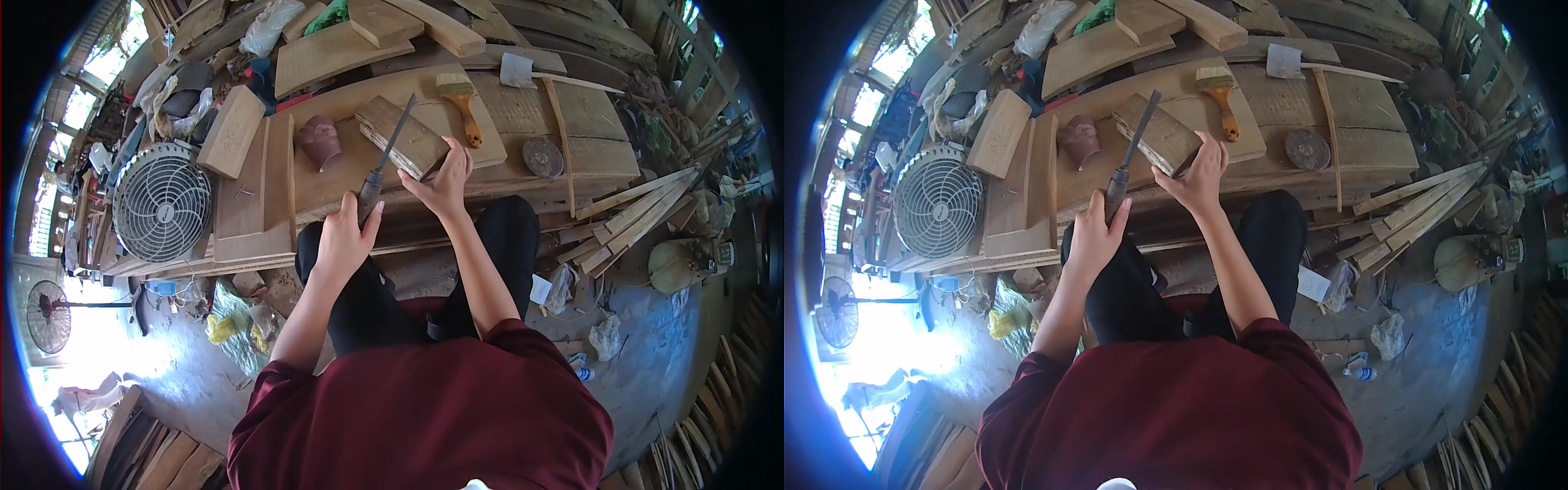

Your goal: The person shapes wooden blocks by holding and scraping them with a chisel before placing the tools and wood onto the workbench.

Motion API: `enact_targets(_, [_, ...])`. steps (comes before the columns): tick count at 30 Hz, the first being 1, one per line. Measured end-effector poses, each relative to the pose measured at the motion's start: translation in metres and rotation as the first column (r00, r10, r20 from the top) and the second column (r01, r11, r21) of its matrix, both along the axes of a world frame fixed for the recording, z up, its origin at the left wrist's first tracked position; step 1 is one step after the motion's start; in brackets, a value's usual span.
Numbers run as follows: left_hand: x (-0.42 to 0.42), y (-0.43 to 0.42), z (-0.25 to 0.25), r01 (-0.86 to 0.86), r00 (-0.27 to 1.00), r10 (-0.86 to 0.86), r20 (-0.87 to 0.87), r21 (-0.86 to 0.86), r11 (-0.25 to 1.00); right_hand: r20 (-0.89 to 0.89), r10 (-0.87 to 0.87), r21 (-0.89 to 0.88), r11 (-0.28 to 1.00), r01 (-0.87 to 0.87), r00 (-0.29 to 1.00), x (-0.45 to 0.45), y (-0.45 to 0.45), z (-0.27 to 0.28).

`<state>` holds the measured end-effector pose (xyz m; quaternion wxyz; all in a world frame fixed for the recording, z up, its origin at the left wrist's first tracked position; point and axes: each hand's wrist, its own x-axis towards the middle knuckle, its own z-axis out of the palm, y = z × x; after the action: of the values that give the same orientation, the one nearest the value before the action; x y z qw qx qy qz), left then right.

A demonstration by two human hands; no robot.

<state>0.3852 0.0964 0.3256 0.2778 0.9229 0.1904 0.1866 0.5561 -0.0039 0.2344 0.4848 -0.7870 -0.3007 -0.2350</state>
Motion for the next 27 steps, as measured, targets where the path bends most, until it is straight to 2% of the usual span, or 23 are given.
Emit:
enact_targets(2, [-0.005, 0.003, -0.007, -0.015, 1.0, 0.015, 0.014, 0.009, 1.0, -0.007, 0.005, -0.007, 1.0, -0.005, 1.0, 0.0, -0.001, 0.0])
enact_targets(5, [-0.015, 0.004, -0.022, -0.009, 0.998, 0.013, 0.058, -0.067, 0.998, -0.005, 0.002, -0.016, 1.0, -0.002, 1.0, 0.001, -0.001, -0.002])
enact_targets(7, [-0.023, 0.001, -0.026, -0.09, 0.996, 0.09, -0.018, -0.359, 0.929, 0.001, -0.004, -0.019, 1.0, 0.004, 1.0, 0.002, 0.0, -0.002])
enact_targets(8, [-0.026, -0.001, -0.028, -0.094, 0.996, 0.092, -0.023, -0.363, 0.927, 0.009, -0.002, -0.018, 1.0, 0.003, 1.0, 0.002, 0.0, -0.002])
enact_targets(10, [-0.033, -0.009, -0.023, -0.198, 0.98, 0.166, -0.109, -0.548, 0.812, 0.002, 0.005, -0.031, 1.0, -0.004, 1.0, 0.003, 0.0, 0.0])
enact_targets(11, [-0.039, -0.011, -0.023, -0.213, 0.977, 0.17, -0.129, -0.556, 0.803, 0.005, 0.0, -0.023, 1.0, 0.0, 1.0, 0.003, 0.0, -0.001])
enact_targets(13, [-0.044, -0.011, -0.026, -0.193, 0.978, 0.195, -0.072, -0.657, 0.729, -0.01, 0.004, -0.029, 1.0, -0.004, 1.0, 0.002, -0.001, -0.002])
enact_targets(17, [-0.059, -0.009, -0.03, -0.153, 0.977, 0.213, -0.013, -0.742, 0.653, -0.016, 0.0, -0.041, 0.999, -0.001, 1.0, 0.003, -0.002, -0.001])
enact_targets(23, [-0.073, -0.006, -0.035, -0.191, 0.965, 0.26, -0.027, -0.754, 0.629, 0.037, 0.004, -0.001, 1.0, -0.004, 0.999, 0.0, -0.002, 0.005])
enact_targets(25, [-0.077, -0.007, -0.036, -0.2, 0.965, 0.259, -0.043, -0.761, 0.617, 0.052, 0.023, -0.138, 0.99, -0.015, 0.998, -0.001, -0.006, 0.008])
enact_targets(27, [-0.079, -0.008, -0.036, -0.213, 0.961, 0.271, -0.055, -0.772, 0.599, 0.049, 0.021, -0.126, 0.992, -0.014, 0.999, -0.003, -0.005, 0.009])
